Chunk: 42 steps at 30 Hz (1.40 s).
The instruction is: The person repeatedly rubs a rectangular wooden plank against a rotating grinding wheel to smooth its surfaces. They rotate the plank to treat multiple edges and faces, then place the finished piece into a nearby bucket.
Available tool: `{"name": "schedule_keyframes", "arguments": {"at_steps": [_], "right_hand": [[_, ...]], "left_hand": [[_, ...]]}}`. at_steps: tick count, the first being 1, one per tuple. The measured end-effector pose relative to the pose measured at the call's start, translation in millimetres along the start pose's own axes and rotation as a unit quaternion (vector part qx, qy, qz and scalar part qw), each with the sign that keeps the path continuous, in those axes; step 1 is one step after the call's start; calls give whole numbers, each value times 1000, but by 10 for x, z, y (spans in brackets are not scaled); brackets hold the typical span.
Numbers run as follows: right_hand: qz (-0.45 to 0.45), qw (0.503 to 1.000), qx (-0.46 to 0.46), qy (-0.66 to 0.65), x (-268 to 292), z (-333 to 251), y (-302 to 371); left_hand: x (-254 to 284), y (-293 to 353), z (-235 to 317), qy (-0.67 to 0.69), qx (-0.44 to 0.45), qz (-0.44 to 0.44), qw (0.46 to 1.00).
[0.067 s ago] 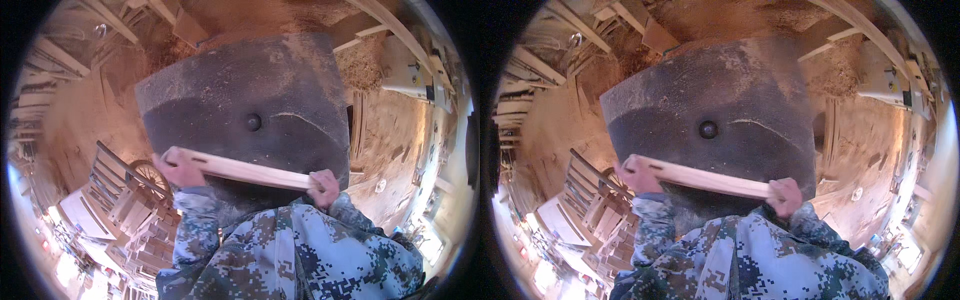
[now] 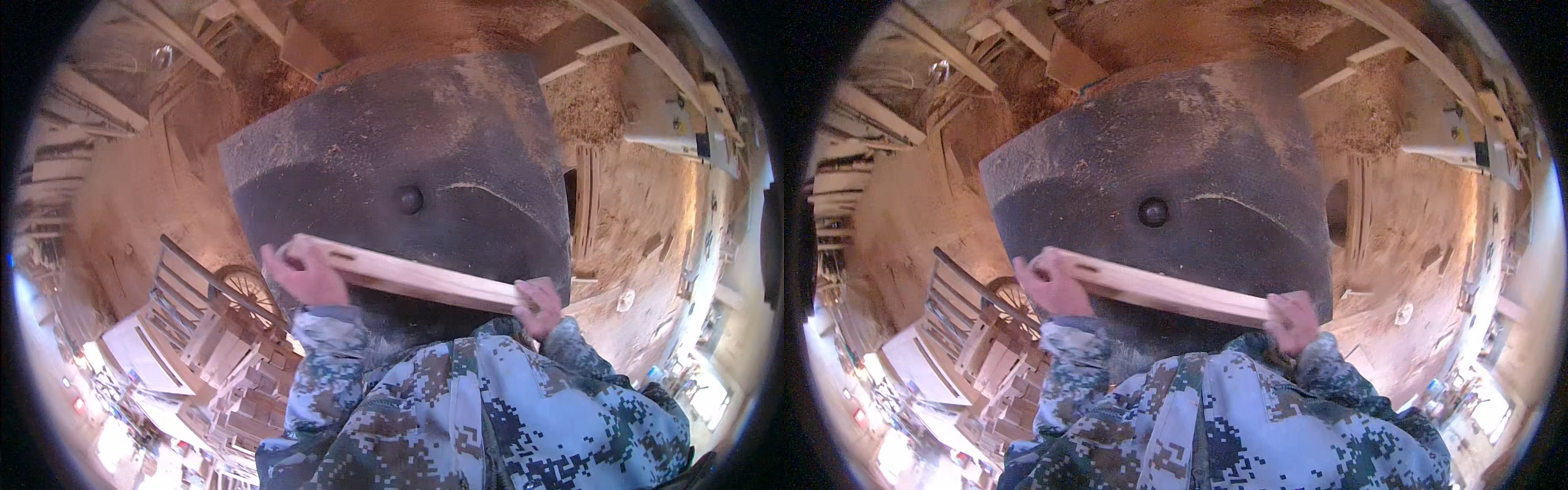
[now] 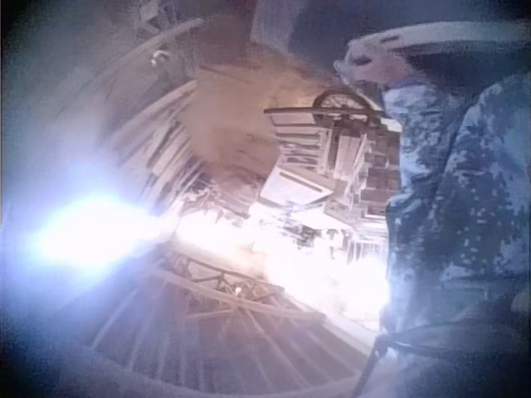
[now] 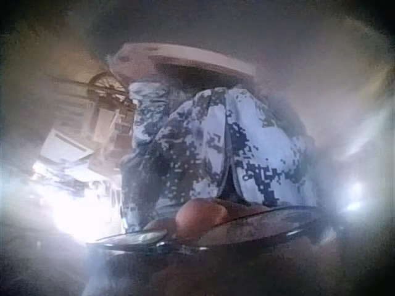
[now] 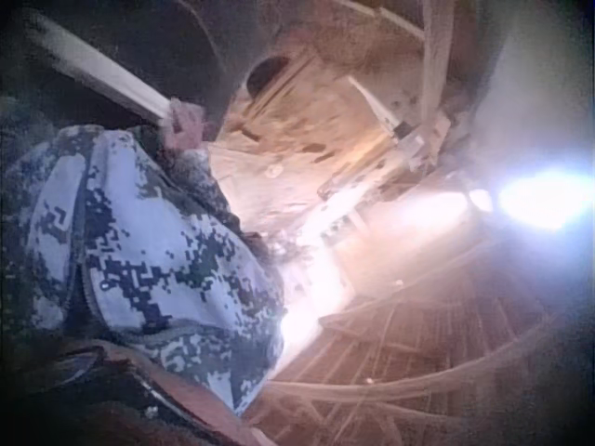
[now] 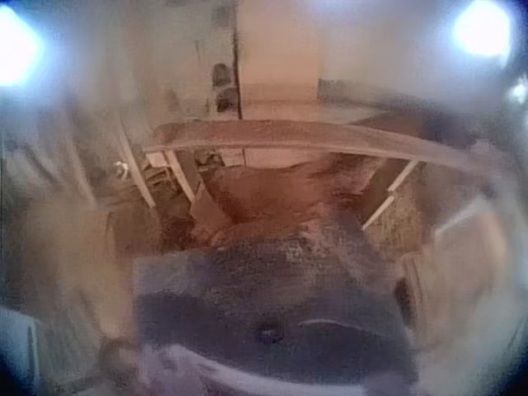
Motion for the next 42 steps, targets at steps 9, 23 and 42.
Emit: {"name": "schedule_keyframes", "arguments": {"at_steps": [9,23,42], "right_hand": [[-15,980,-24,195,370,271,979],[77,992,12,95,42,86,1347],[99,990,-22,95,120,-83,1034]], "left_hand": [[-703,957,110,-218,-297,-111,923],[-945,972,243,-191,-290,-107,932],[-1002,778,337,-209,-252,-132,936]]}}
Point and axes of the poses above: each hand's wrist, its own y-axis away from the middle knuckle, its own x-axis out of the back of the hand, z = x × y, the point moved 7 cm from there along -y, towards the middle knuckle, and after that the axes turned 8 degrees about x, right-handed, at the moved point
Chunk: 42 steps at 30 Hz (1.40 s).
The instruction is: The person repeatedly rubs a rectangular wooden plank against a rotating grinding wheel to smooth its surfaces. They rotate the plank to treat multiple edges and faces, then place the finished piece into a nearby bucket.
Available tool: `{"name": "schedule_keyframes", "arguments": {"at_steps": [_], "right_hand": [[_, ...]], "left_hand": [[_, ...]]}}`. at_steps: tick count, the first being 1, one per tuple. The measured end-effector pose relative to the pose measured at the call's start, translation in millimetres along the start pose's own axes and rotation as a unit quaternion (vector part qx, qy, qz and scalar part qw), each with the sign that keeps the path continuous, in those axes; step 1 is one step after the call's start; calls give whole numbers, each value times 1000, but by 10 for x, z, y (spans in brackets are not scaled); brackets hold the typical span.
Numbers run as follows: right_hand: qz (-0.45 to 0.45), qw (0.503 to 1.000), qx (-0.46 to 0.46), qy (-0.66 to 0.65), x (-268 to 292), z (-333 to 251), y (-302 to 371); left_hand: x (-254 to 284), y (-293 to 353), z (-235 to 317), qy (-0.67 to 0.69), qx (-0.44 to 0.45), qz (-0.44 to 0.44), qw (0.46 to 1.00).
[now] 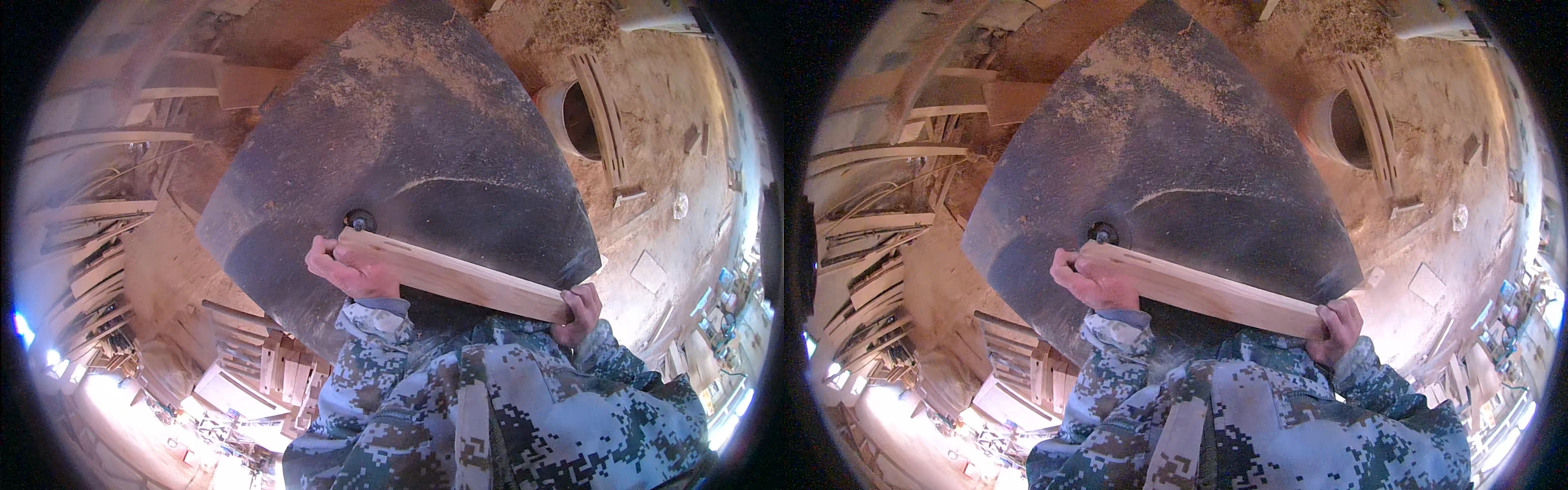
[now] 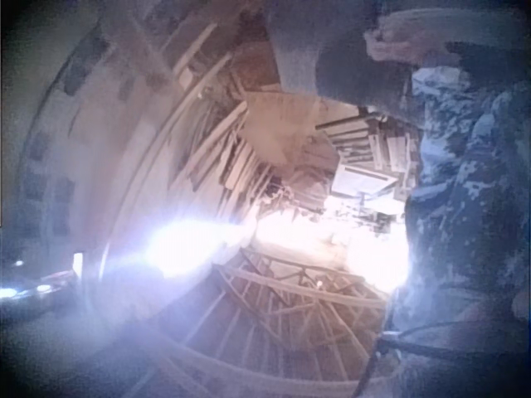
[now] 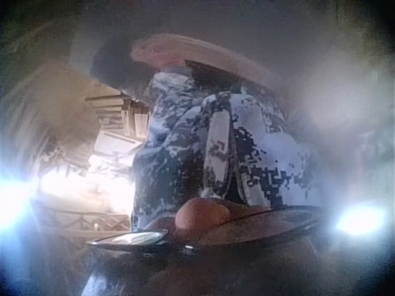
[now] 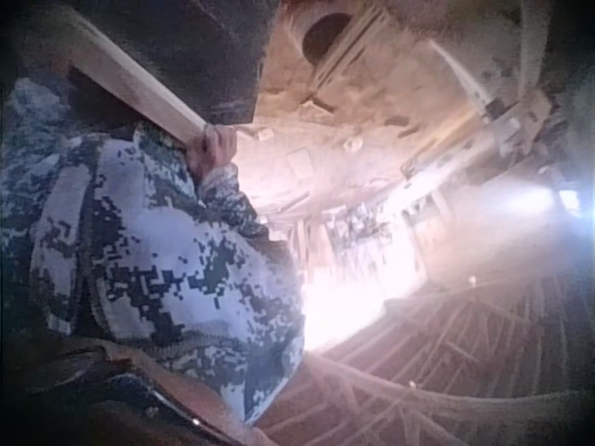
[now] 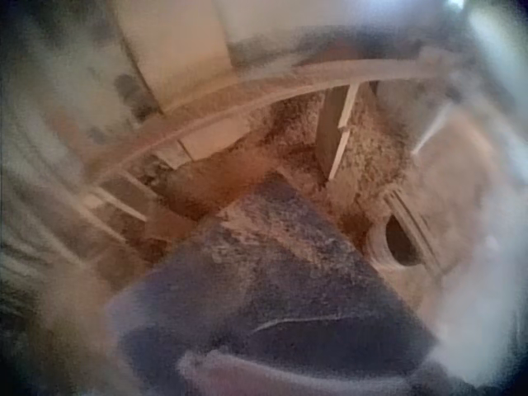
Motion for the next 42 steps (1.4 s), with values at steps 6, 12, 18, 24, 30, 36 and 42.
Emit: {"name": "schedule_keyframes", "arguments": {"at_steps": [6,12,18,24,30,36,42], "right_hand": [[7,1000,15,-1,48,82,-170],[-21,1000,19,3,95,202,-301],[-50,998,47,2,110,286,-467],[-59,997,45,20,120,305,-543],[-43,998,47,21,147,391,-677],[-11,996,87,8,293,365,-844],[23,990,120,72,346,-95,-875]], "left_hand": [[70,-3,-10,11,43,37,998],[81,29,26,4,89,54,995],[90,16,-29,63,117,62,989],[77,-18,-88,71,154,72,983],[47,-24,-102,61,139,101,983],[30,-146,-112,17,157,112,981],[-53,478,-154,350,383,-98,849]]}}
Point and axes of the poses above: each hand's wrist, its own y-axis away from the middle knuckle, its own x-axis out of the back of the hand, z = x × y, the point moved 7 cm from there along -y, towards the middle knuckle, and after that the axes turned 8 degrees about x, right-handed, at the moved point
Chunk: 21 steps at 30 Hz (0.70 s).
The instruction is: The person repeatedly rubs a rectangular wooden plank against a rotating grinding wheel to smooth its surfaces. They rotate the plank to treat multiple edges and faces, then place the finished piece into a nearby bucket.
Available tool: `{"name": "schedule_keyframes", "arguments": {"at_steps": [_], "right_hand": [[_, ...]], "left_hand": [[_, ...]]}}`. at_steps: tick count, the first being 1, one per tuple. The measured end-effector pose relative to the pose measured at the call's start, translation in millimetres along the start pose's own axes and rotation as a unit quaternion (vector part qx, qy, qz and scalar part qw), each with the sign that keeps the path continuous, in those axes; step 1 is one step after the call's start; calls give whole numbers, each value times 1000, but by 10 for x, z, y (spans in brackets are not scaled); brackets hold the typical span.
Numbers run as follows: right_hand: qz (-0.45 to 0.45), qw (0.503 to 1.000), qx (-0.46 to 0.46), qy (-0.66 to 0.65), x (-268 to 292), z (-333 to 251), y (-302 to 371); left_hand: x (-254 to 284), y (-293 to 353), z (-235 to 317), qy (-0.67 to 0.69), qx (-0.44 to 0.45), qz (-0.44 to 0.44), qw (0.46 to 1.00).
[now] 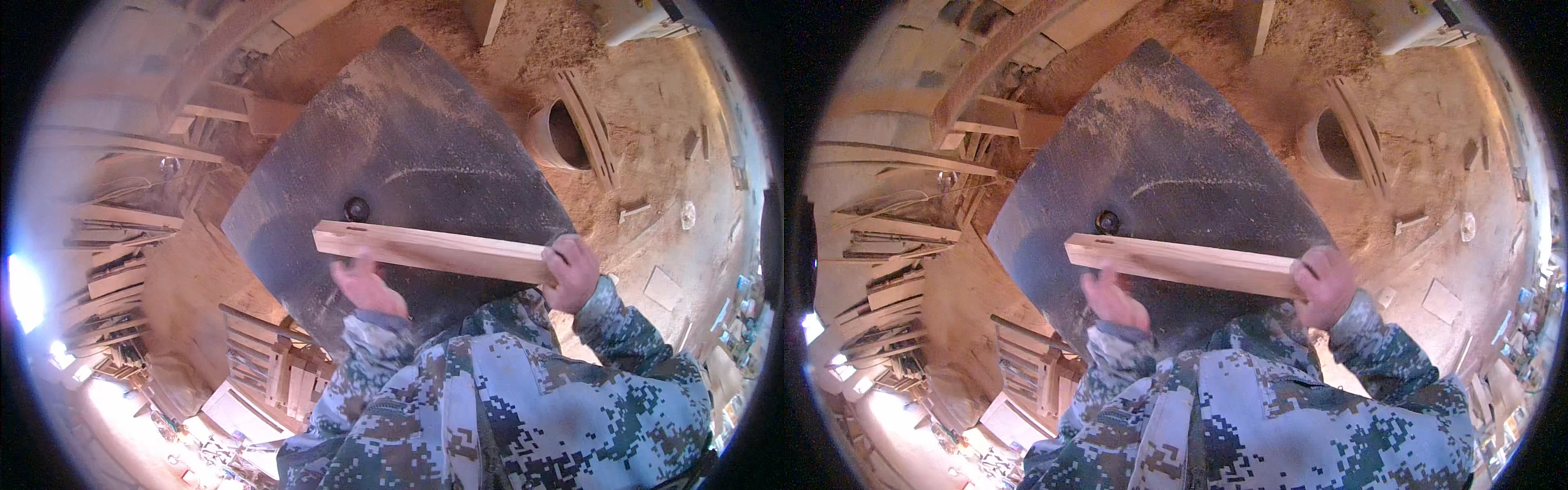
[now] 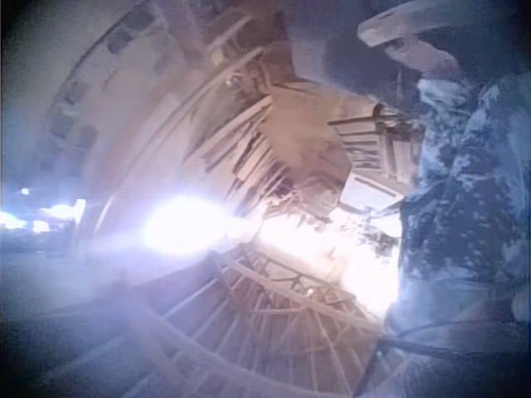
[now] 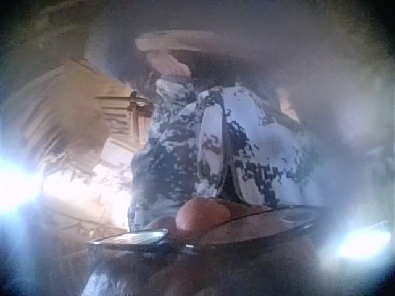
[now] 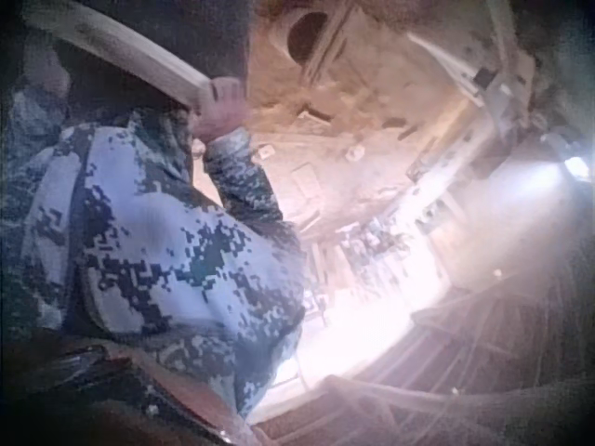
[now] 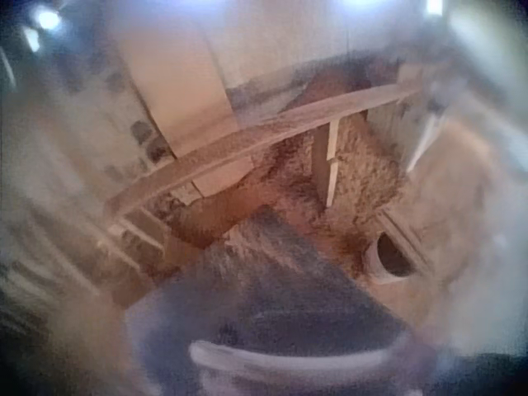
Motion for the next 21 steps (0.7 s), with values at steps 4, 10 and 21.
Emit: {"name": "schedule_keyframes", "arguments": {"at_steps": [4,10,21], "right_hand": [[6,999,2,36,-31,-495,69],[-16,984,-38,-175,-380,-727,9],[410,592,-143,-679,1090,523,276]], "left_hand": [[-360,425,-562,22,87,-188,978],[-480,695,282,52,-123,-230,964],[-1762,2012,147,-460,-501,-458,572]]}}
Point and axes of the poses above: each hand's wrist, its own y-axis away from the middle knuckle, its own x-axis out of the back of the hand, z = x × y, the point moved 7 cm from there along -y, towards the middle knuckle, and after that the axes turned 8 degrees about x, right-handed, at the moved point
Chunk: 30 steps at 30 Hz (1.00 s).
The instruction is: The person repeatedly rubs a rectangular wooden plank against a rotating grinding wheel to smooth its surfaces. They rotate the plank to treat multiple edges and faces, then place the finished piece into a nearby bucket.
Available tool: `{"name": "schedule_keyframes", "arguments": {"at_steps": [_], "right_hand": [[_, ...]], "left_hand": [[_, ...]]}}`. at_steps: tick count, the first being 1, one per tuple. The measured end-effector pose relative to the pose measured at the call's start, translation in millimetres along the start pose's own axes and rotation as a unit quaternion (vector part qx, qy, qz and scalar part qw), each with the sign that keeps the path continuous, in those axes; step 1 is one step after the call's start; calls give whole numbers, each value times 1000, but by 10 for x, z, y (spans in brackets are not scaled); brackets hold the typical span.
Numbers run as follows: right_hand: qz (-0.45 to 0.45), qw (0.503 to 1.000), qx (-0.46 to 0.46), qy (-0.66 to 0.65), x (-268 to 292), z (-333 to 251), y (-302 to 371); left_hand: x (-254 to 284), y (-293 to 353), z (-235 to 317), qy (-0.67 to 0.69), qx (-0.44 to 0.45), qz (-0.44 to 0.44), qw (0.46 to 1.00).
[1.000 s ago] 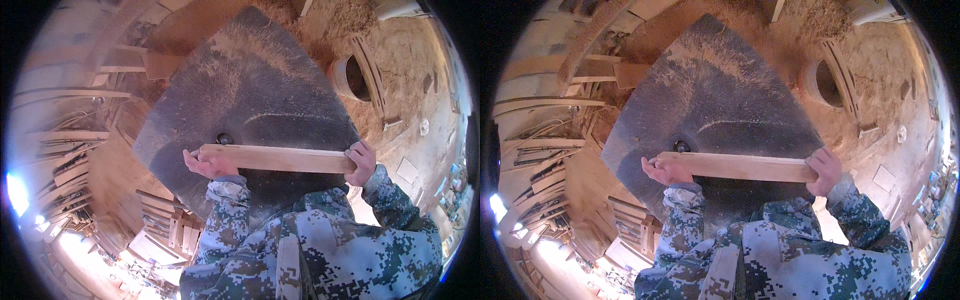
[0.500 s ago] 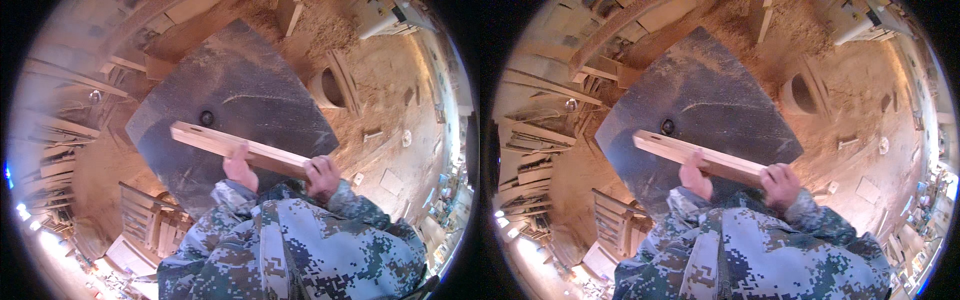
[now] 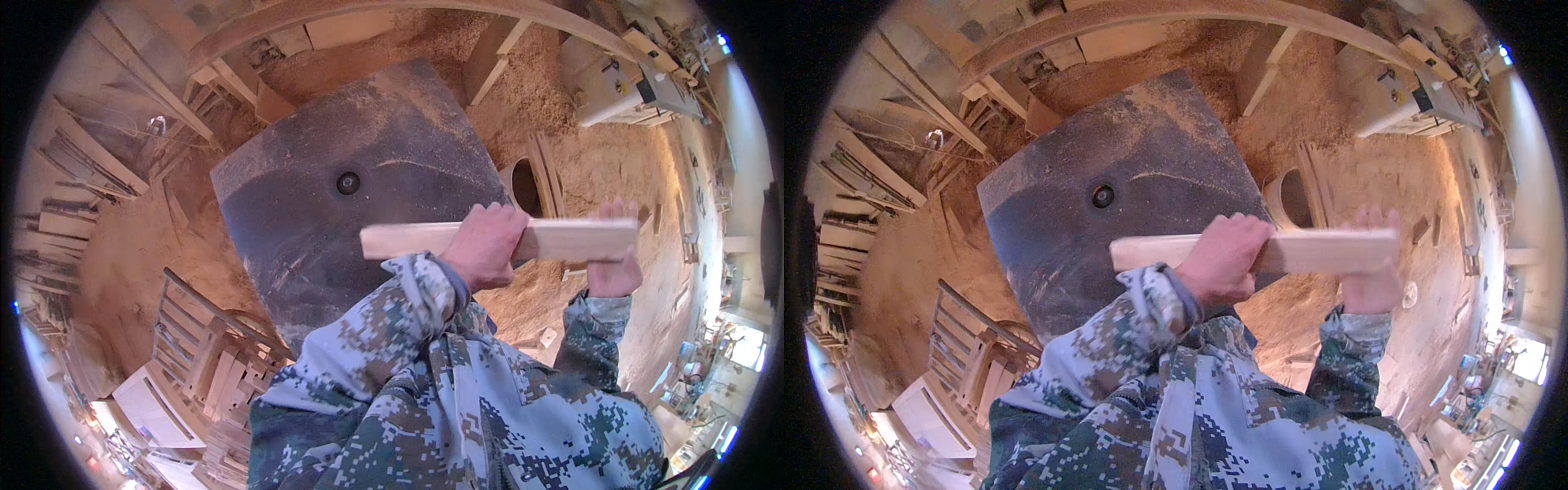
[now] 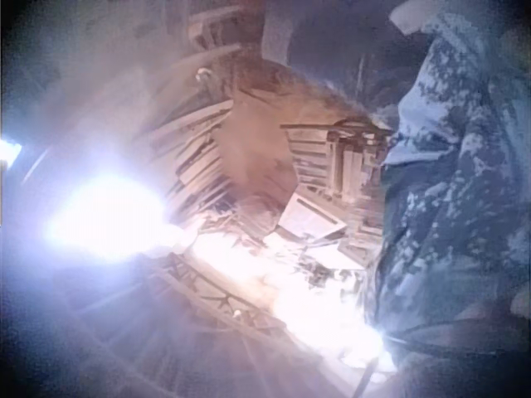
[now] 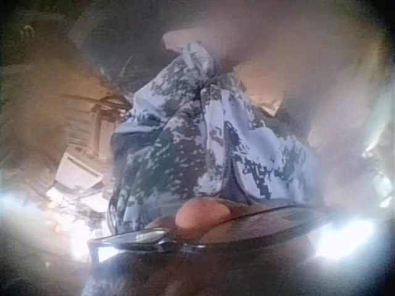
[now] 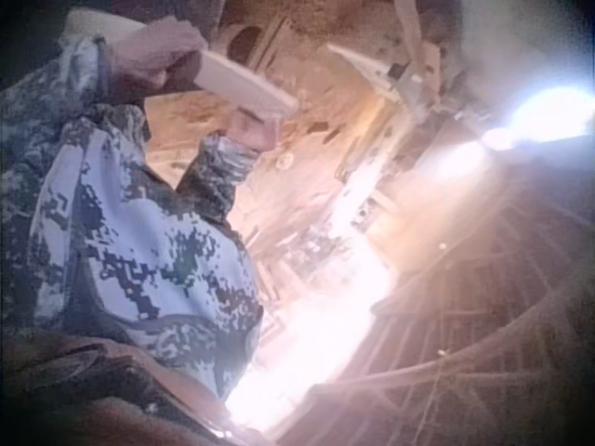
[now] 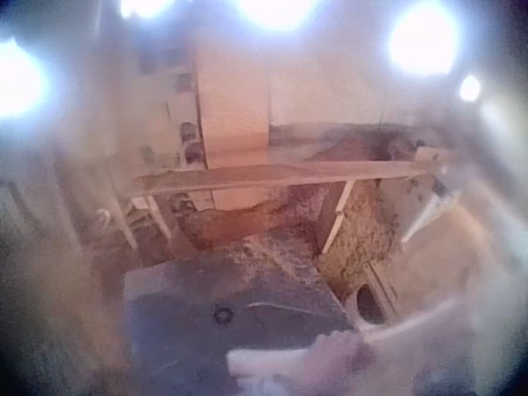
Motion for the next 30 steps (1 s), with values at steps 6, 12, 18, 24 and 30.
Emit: {"name": "schedule_keyframes", "arguments": {"at_steps": [6,12,18,24,30], "right_hand": [[370,916,-80,132,1861,512,684],[366,880,-180,244,2315,938,1230],[296,834,-181,429,2234,974,1313],[104,738,-213,631,1673,1242,1481],[-17,669,-8,743,1342,1068,1195]], "left_hand": [[-575,173,-482,-159,-65,-13,985],[-644,355,-884,-200,-74,52,976],[-503,586,-1041,-114,-47,48,991],[-240,1463,-1229,-174,49,-43,983],[46,1306,-1392,-84,83,168,979]]}}
Point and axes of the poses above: each hand's wrist, its own y-axis away from the middle knuckle, its own x-axis out of the back of the hand, z = x × y, the point moved 7 cm from there along -y, towards the middle knuckle, and after that the axes turned 8 degrees about x, right-handed, at the moved point
